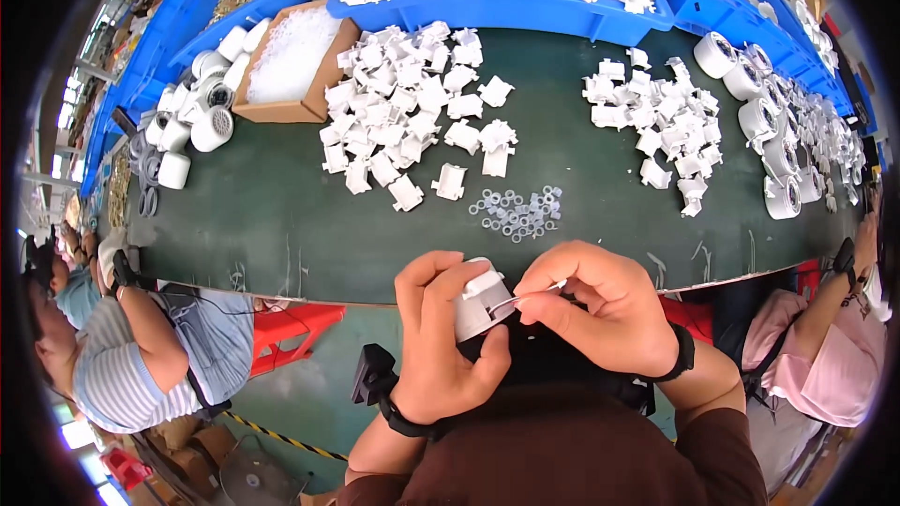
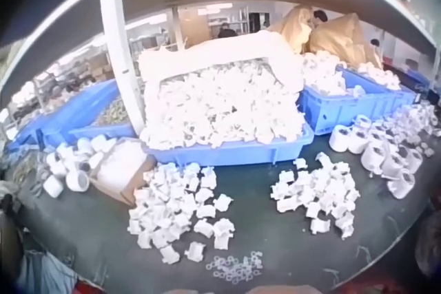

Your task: The person picks up a white plastic component and a small white ring, fits the ring onto the component, and then presses a second white plastic piece onto the assembly. They repeat this process multiple times, occasionally placing the completed assemblies into white camera housings.

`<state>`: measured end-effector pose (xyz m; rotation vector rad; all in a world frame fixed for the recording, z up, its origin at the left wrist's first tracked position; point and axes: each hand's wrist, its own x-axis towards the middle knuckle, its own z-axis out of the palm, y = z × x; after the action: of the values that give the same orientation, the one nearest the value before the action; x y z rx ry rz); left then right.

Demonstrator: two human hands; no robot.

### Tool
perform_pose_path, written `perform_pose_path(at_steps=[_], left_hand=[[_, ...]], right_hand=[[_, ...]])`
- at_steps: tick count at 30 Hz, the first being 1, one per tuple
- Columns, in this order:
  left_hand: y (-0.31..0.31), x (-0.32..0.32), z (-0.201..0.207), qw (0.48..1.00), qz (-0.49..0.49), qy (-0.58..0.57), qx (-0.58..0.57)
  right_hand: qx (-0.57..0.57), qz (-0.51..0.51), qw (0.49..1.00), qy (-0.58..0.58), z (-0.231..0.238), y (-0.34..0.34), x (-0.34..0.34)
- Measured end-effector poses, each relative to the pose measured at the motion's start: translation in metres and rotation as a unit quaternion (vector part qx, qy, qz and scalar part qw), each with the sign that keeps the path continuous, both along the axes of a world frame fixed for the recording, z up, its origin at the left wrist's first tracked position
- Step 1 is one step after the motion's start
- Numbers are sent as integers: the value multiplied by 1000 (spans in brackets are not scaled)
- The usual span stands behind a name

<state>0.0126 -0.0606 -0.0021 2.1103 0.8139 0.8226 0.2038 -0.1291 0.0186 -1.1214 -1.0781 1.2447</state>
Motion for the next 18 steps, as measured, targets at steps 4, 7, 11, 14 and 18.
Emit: perform_pose_path(at_steps=[4,7,11,14,18], left_hand=[[-2,2,-7,999,22,-39,0],[0,4,-4,999,46,-17,12],[3,9,4,998,56,8,11],[3,14,0,998,44,-19,49],[1,16,0,998,33,-41,46]], right_hand=[[24,20,997,-69,5,1,-9],[30,-42,996,-73,5,0,-17],[24,-64,992,-110,-1,1,-23],[-2,-100,992,-78,-7,3,-29],[-95,-112,977,156,-7,1,-34]])
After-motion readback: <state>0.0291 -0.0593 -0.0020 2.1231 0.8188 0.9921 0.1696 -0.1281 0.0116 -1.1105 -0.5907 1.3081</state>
